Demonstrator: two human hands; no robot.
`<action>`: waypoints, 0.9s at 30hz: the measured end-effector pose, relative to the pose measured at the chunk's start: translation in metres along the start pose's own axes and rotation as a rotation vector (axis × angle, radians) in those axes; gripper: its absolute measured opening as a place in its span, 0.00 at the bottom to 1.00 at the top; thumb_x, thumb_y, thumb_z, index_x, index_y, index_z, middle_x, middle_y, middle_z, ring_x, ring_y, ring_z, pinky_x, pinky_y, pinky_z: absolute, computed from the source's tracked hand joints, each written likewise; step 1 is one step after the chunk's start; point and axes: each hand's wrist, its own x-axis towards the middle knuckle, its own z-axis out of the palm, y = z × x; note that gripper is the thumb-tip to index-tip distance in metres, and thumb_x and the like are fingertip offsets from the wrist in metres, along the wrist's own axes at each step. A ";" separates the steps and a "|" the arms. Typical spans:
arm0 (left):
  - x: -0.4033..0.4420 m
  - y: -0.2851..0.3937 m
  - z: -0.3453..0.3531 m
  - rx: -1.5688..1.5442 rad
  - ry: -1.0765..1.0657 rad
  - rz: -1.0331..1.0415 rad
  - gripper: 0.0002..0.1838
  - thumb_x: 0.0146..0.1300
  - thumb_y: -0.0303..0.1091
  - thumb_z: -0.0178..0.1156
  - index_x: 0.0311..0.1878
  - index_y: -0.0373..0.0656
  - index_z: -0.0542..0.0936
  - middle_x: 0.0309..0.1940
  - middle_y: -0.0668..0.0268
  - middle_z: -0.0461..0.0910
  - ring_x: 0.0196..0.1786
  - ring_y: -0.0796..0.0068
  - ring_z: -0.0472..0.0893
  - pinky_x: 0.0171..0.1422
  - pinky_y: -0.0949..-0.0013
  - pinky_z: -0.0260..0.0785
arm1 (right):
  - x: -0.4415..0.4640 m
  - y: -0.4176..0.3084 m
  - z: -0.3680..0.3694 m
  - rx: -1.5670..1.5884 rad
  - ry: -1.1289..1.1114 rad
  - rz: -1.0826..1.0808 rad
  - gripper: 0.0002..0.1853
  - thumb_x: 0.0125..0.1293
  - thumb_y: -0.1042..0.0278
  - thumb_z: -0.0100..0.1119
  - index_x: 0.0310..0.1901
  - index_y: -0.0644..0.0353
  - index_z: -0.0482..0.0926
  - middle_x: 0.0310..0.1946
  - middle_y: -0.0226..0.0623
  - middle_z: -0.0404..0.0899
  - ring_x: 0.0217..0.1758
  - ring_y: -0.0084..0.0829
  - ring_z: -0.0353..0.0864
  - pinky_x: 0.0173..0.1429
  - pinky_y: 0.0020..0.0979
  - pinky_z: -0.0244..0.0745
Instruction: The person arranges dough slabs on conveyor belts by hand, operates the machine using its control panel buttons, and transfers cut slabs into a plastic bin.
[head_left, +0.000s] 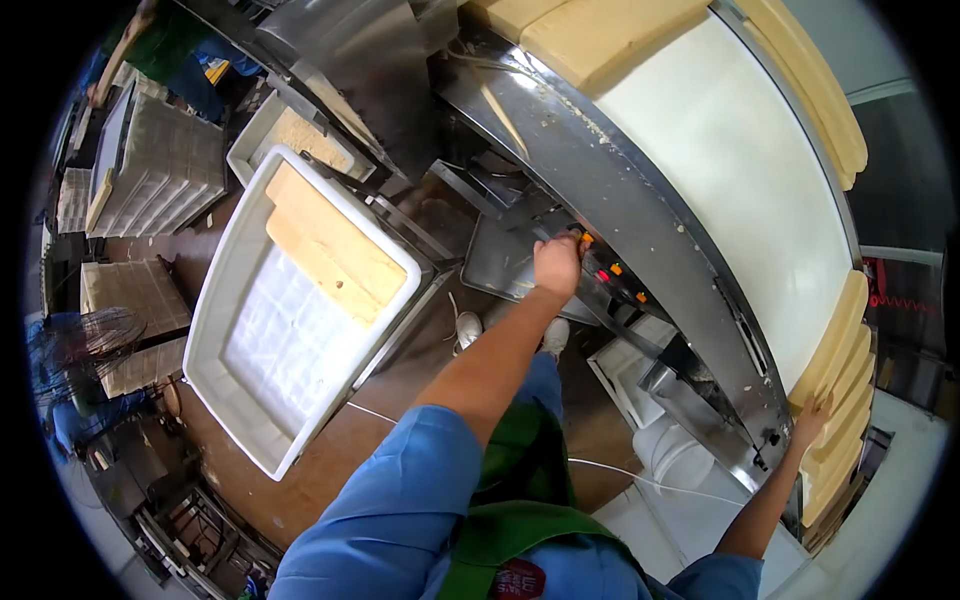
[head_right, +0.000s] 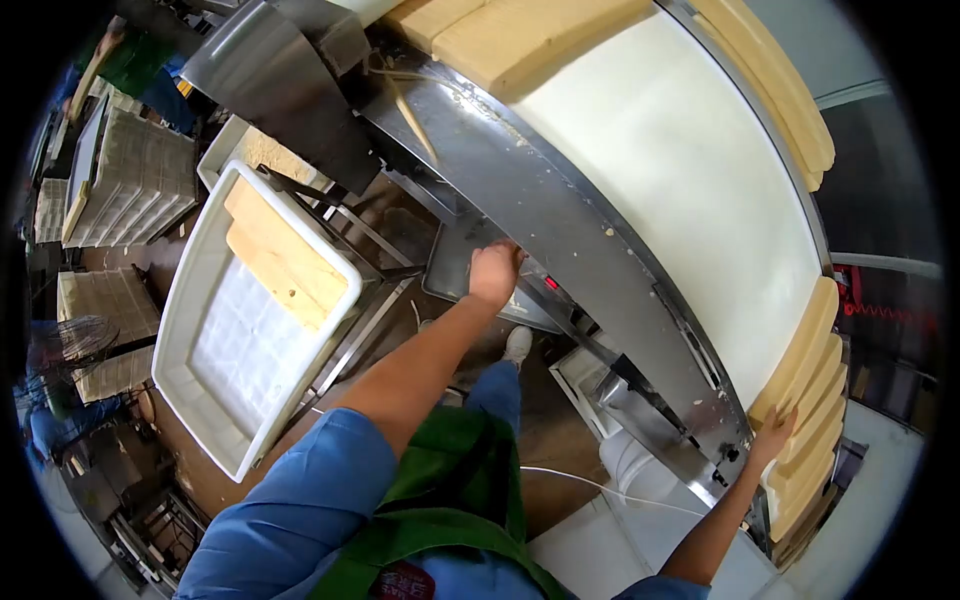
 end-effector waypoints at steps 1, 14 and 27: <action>0.000 0.001 -0.003 -0.001 -0.004 0.002 0.09 0.61 0.39 0.55 0.36 0.47 0.81 0.34 0.59 0.82 0.41 0.55 0.79 0.45 0.55 0.67 | 0.001 0.011 0.004 -0.003 0.000 0.003 0.26 0.64 0.58 0.56 0.62 0.60 0.68 0.62 0.51 0.65 0.66 0.48 0.64 0.67 0.39 0.60; -0.035 0.016 0.030 -0.285 -0.214 -0.017 0.17 0.62 0.50 0.55 0.41 0.48 0.81 0.34 0.60 0.82 0.41 0.56 0.80 0.48 0.54 0.64 | 0.001 -0.015 -0.009 0.546 -0.137 0.339 0.23 0.68 0.62 0.51 0.62 0.61 0.66 0.55 0.48 0.70 0.57 0.37 0.72 0.59 0.34 0.68; -0.031 0.028 0.031 -0.270 -0.217 -0.077 0.15 0.61 0.48 0.58 0.41 0.47 0.81 0.34 0.58 0.82 0.42 0.55 0.80 0.47 0.54 0.66 | -0.022 -0.154 0.019 0.495 -0.251 -0.030 0.29 0.69 0.62 0.52 0.68 0.58 0.59 0.69 0.38 0.57 0.70 0.33 0.57 0.70 0.31 0.51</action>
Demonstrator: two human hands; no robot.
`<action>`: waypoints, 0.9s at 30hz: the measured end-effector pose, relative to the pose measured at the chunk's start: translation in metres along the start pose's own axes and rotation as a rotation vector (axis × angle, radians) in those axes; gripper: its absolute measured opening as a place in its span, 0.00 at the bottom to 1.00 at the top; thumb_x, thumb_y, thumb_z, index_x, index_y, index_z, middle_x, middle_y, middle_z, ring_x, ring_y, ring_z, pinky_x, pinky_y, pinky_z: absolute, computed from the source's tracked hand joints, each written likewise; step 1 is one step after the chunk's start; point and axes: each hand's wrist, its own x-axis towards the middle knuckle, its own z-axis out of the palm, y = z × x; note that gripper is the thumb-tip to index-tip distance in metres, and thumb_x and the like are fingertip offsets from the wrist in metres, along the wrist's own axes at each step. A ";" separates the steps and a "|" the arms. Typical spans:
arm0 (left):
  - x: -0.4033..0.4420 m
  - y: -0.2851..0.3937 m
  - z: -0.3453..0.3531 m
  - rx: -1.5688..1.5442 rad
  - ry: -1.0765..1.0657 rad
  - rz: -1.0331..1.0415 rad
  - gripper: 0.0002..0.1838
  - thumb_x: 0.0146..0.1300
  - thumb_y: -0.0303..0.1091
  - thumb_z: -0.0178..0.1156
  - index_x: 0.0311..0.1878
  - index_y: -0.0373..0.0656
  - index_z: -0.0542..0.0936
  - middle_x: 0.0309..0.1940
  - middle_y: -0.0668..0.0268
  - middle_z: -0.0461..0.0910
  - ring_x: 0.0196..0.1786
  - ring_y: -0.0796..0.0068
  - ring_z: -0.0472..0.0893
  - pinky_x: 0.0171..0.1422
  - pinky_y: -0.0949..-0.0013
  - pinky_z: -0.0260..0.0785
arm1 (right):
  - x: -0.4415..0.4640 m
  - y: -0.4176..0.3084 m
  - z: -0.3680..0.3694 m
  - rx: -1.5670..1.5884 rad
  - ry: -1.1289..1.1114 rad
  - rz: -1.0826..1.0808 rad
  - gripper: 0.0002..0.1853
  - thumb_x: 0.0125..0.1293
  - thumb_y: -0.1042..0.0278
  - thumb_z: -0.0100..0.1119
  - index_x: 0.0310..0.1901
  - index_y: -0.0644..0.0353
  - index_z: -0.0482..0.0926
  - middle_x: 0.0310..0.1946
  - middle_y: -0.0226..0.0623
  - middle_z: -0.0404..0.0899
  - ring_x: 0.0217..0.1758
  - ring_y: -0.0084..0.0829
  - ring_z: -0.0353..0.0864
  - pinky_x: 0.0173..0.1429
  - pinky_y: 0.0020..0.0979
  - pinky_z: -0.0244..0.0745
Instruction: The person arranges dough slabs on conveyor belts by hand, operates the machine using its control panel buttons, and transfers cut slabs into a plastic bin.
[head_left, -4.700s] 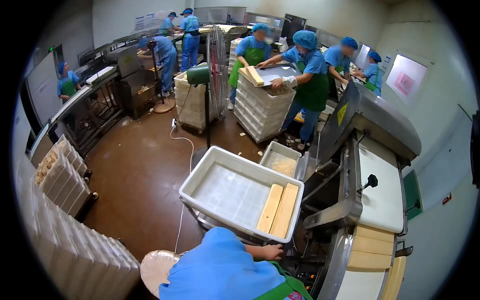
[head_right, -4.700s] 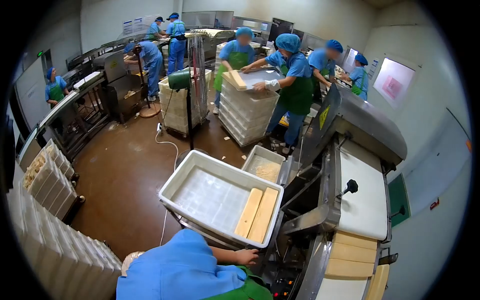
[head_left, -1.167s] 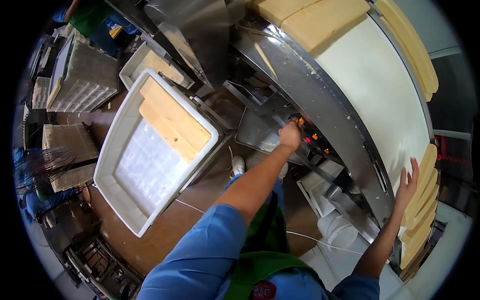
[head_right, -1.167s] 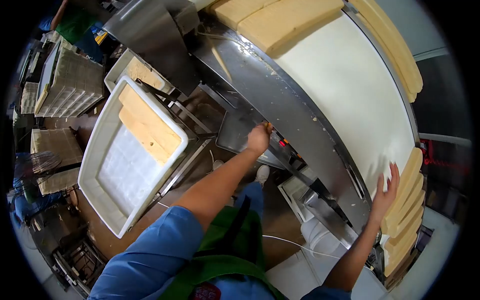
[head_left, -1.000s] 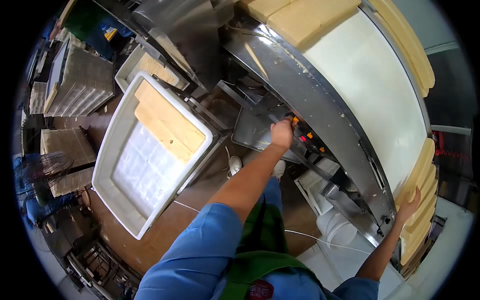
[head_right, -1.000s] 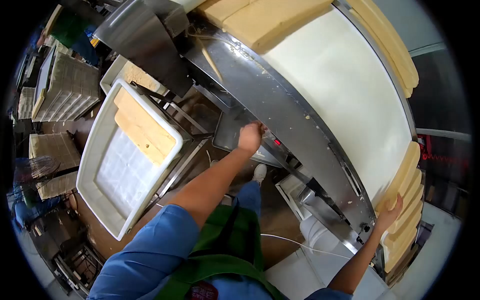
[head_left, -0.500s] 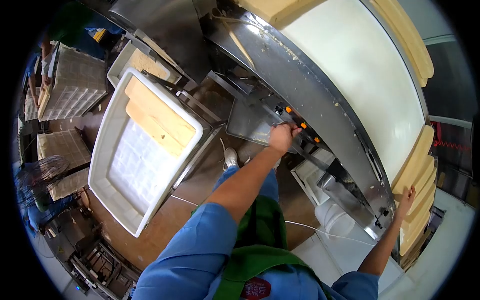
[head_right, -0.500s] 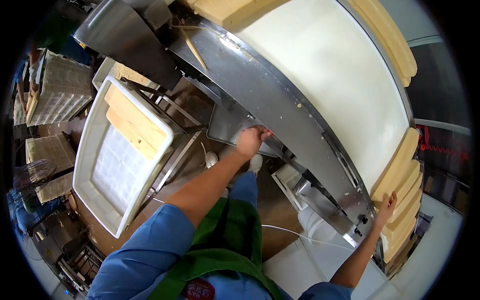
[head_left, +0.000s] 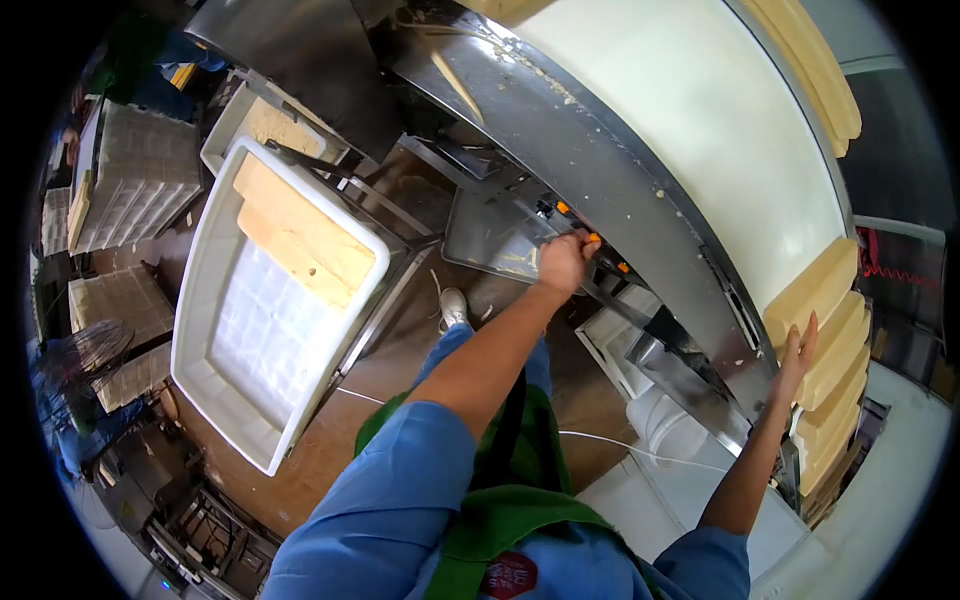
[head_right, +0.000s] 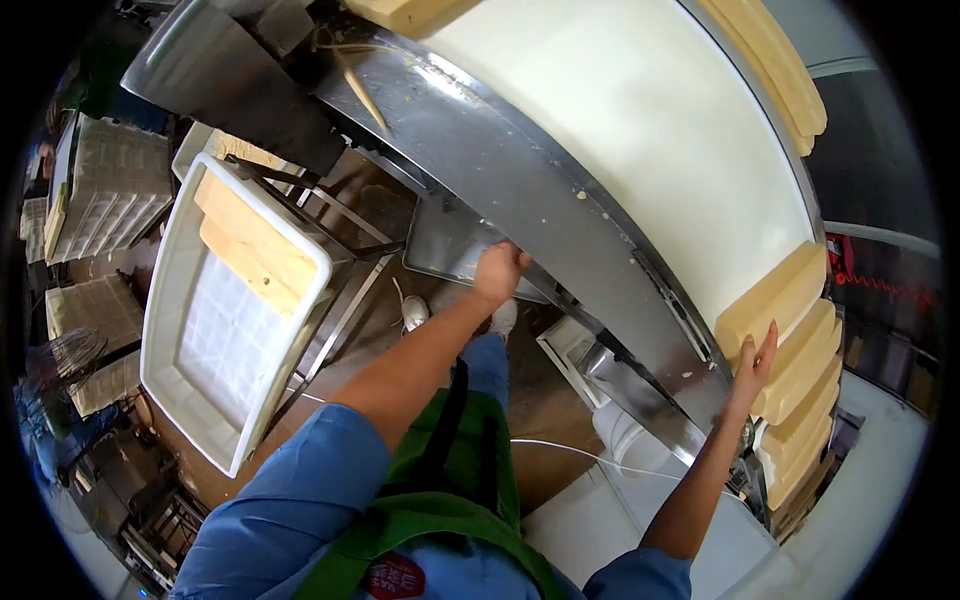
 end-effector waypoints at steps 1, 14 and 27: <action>-0.001 0.001 -0.002 -0.016 0.006 -0.011 0.15 0.61 0.48 0.58 0.40 0.47 0.81 0.33 0.58 0.82 0.41 0.55 0.80 0.46 0.55 0.68 | -0.001 -0.001 -0.005 -0.003 0.004 0.001 0.29 0.69 0.62 0.52 0.68 0.58 0.59 0.69 0.38 0.57 0.70 0.33 0.57 0.70 0.31 0.51; -0.014 -0.011 0.064 -0.078 -0.155 0.152 0.14 0.58 0.42 0.59 0.38 0.42 0.81 0.33 0.54 0.82 0.41 0.49 0.80 0.49 0.55 0.71 | 0.016 0.075 -0.071 -0.898 0.098 0.395 0.34 0.62 0.51 0.53 0.67 0.55 0.60 0.63 0.59 0.59 0.64 0.51 0.65 0.66 0.41 0.61; -0.024 -0.006 0.029 0.432 -0.468 0.283 0.20 0.54 0.42 0.61 0.47 0.41 0.79 0.45 0.50 0.79 0.49 0.48 0.77 0.52 0.55 0.70 | 0.039 0.067 -0.050 -0.004 0.204 0.139 0.31 0.61 0.59 0.62 0.65 0.58 0.64 0.63 0.44 0.66 0.67 0.39 0.61 0.66 0.36 0.60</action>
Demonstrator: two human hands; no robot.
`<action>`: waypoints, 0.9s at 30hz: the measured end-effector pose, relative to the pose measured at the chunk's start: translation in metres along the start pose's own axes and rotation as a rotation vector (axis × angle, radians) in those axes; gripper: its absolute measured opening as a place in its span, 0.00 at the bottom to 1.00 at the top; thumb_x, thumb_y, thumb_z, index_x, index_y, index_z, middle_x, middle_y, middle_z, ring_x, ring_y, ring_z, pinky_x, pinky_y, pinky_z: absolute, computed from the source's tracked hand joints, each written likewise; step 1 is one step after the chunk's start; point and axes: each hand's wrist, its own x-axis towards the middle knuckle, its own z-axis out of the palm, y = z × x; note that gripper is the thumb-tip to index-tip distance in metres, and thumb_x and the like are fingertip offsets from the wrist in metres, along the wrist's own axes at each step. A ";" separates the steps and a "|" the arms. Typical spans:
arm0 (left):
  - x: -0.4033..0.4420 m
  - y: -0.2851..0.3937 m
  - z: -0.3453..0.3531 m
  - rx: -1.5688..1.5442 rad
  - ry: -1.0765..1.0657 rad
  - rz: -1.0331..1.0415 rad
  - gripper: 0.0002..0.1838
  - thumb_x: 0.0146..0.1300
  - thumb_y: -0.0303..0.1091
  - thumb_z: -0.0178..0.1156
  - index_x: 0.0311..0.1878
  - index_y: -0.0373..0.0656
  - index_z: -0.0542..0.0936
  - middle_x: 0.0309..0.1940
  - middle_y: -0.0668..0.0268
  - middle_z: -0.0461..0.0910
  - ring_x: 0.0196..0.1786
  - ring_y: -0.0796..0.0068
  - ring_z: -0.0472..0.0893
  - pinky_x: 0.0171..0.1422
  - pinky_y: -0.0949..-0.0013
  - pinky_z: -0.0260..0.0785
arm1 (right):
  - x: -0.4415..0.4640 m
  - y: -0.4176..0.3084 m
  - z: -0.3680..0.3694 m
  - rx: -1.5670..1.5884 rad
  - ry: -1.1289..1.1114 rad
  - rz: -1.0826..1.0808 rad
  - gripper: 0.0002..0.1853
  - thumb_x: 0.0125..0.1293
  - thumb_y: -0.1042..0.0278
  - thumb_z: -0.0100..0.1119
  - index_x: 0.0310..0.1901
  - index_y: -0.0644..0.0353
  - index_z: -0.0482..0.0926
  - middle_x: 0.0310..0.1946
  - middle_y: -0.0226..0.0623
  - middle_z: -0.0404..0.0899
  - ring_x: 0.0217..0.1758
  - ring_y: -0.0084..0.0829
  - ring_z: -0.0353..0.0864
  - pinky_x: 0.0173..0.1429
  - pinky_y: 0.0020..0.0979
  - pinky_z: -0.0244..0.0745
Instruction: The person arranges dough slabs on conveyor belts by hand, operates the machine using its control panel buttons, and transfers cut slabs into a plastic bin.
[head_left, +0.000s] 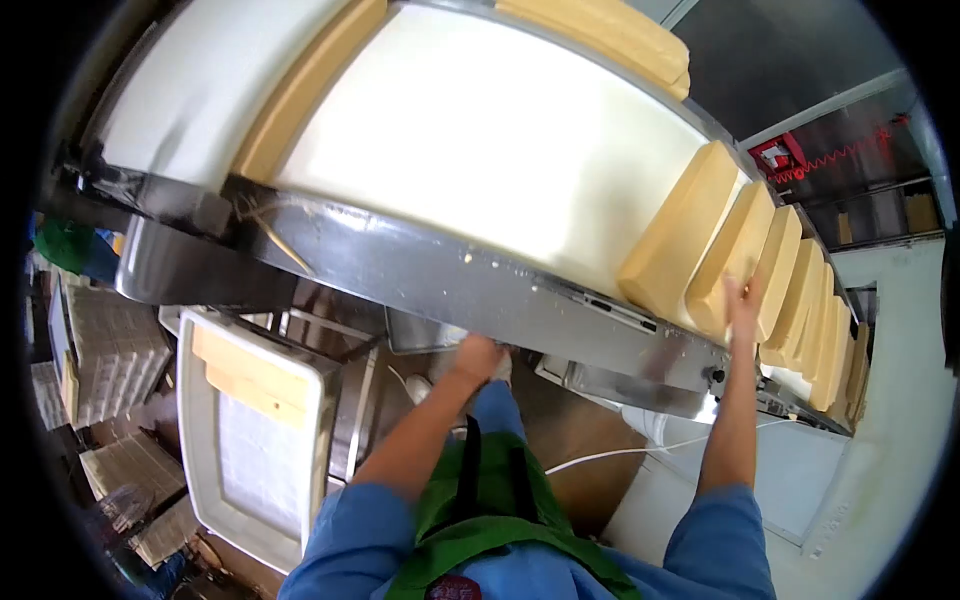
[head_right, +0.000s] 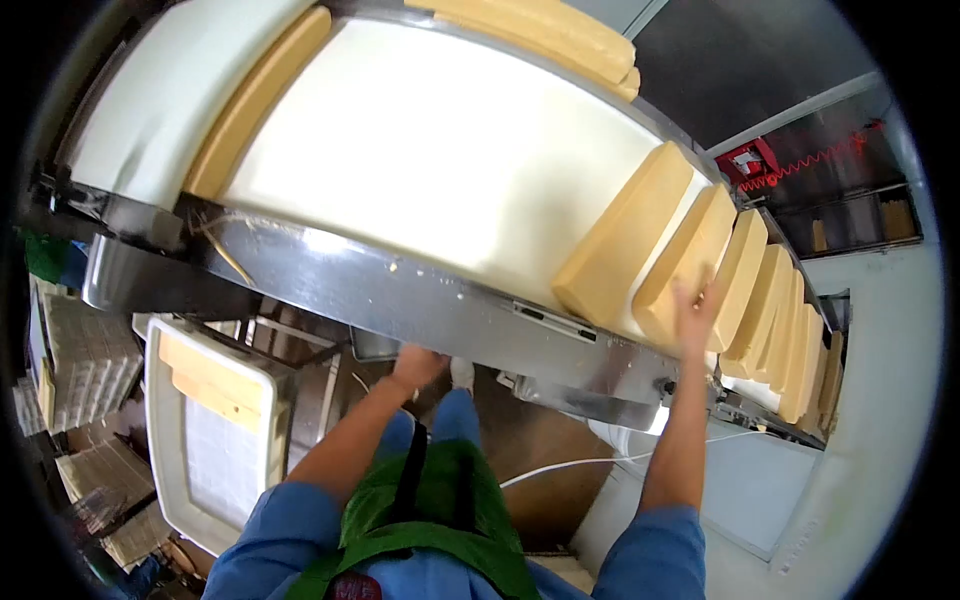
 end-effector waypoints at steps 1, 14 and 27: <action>-0.023 0.045 -0.054 -0.021 -0.309 -0.026 0.18 0.61 0.41 0.57 0.52 0.44 0.78 0.41 0.59 0.82 0.42 0.52 0.80 0.51 0.58 0.72 | -0.003 -0.001 0.018 0.026 0.014 -0.002 0.31 0.61 0.59 0.62 0.65 0.58 0.64 0.63 0.44 0.66 0.67 0.39 0.61 0.66 0.36 0.60; -0.025 0.153 -0.212 0.230 0.523 0.618 0.20 0.58 0.37 0.60 0.53 0.43 0.72 0.55 0.63 0.71 0.59 0.64 0.69 0.63 0.57 0.57 | -0.075 -0.187 0.156 0.096 -0.131 -0.372 0.35 0.52 0.66 0.68 0.63 0.57 0.67 0.67 0.61 0.51 0.71 0.52 0.54 0.70 0.41 0.55; -0.063 0.003 -0.350 0.326 0.967 -0.068 0.30 0.61 0.45 0.57 0.62 0.37 0.64 0.65 0.49 0.60 0.68 0.50 0.61 0.69 0.57 0.56 | -0.086 -0.395 0.329 0.629 -1.043 -0.374 0.33 0.58 0.66 0.62 0.66 0.50 0.64 0.72 0.55 0.45 0.72 0.46 0.55 0.67 0.37 0.62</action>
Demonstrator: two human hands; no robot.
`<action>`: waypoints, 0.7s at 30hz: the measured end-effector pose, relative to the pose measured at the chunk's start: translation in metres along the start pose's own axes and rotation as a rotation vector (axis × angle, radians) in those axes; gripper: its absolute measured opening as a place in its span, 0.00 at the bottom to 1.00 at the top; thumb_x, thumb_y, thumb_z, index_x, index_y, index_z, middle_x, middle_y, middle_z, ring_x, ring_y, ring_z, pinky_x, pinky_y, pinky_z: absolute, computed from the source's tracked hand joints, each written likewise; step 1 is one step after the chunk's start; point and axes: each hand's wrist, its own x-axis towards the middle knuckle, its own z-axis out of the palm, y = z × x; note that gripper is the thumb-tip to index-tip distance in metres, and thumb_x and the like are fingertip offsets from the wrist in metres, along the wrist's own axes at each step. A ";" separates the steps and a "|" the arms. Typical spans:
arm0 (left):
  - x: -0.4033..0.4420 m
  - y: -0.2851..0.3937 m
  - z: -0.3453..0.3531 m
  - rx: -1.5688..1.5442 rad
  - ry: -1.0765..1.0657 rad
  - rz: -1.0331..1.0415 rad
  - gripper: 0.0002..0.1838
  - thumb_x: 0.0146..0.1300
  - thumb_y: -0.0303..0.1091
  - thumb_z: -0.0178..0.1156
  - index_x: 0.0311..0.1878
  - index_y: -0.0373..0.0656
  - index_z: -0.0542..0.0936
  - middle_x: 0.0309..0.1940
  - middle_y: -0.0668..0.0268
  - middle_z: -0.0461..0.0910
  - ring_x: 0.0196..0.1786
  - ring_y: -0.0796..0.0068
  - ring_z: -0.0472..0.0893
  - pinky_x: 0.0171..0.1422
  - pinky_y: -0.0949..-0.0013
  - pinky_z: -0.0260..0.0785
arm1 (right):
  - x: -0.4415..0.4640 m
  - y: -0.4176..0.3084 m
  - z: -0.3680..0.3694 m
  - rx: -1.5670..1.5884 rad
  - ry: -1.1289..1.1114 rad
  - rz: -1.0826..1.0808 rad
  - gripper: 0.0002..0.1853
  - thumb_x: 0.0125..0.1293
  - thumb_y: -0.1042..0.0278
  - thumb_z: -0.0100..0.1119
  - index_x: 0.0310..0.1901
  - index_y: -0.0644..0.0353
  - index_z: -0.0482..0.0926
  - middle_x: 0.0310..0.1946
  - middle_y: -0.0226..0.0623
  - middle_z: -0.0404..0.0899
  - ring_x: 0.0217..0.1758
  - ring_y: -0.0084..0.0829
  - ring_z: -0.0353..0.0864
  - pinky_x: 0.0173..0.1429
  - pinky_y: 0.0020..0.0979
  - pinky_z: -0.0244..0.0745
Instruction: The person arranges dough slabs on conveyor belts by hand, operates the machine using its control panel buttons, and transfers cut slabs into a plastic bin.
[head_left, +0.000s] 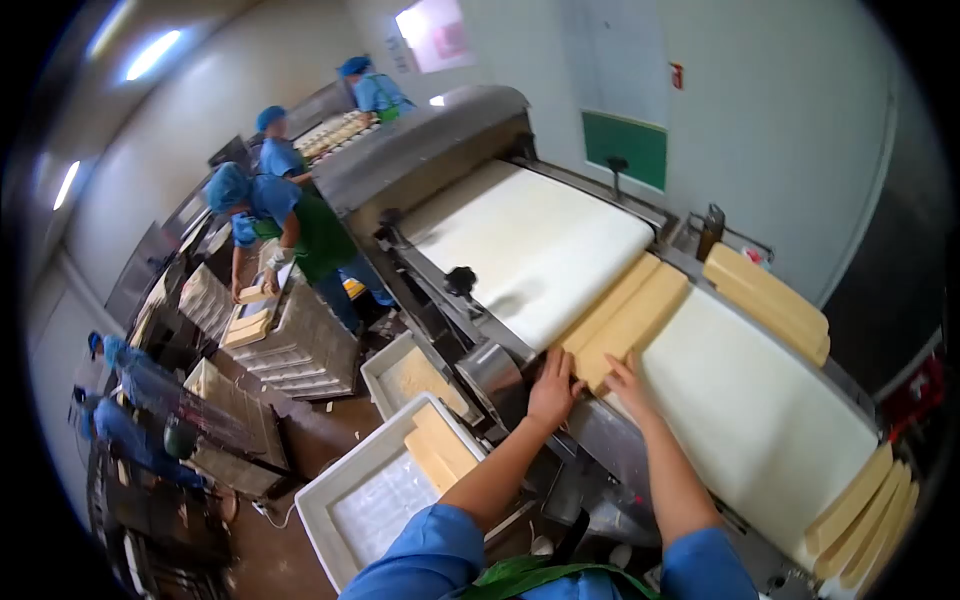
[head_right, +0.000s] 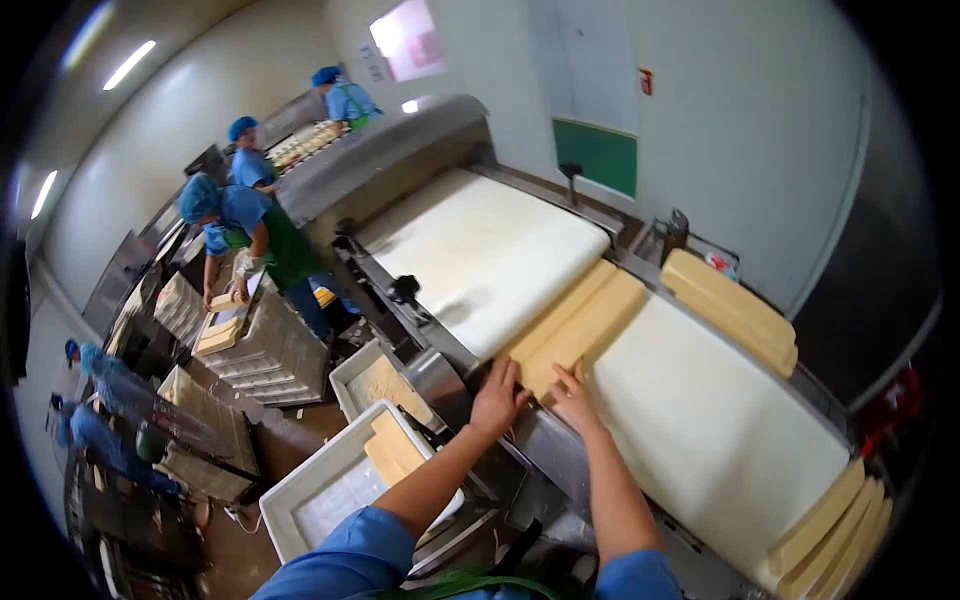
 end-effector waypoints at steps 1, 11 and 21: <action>-0.005 0.004 -0.005 0.002 -0.041 -0.008 0.32 0.60 0.45 0.58 0.63 0.38 0.63 0.65 0.49 0.59 0.68 0.51 0.60 0.69 0.56 0.57 | -0.007 0.008 -0.019 0.048 -0.030 -0.018 0.33 0.59 0.67 0.62 0.67 0.52 0.63 0.72 0.50 0.48 0.71 0.40 0.57 0.68 0.34 0.60; -0.131 0.069 0.007 -0.072 -0.189 0.176 0.27 0.62 0.42 0.57 0.62 0.43 0.66 0.66 0.50 0.57 0.68 0.50 0.60 0.67 0.49 0.56 | -0.339 0.064 -0.321 -1.201 1.145 1.096 0.34 0.60 0.60 0.59 0.68 0.48 0.61 0.71 0.43 0.53 0.76 0.45 0.44 0.74 0.53 0.39; -0.127 0.175 0.019 -0.355 -0.434 0.355 0.21 0.61 0.32 0.60 0.57 0.40 0.71 0.65 0.45 0.58 0.64 0.42 0.64 0.65 0.53 0.61 | -0.440 0.142 -0.309 -0.642 1.101 0.375 0.32 0.64 0.63 0.52 0.69 0.60 0.56 0.68 0.49 0.57 0.71 0.44 0.56 0.73 0.37 0.49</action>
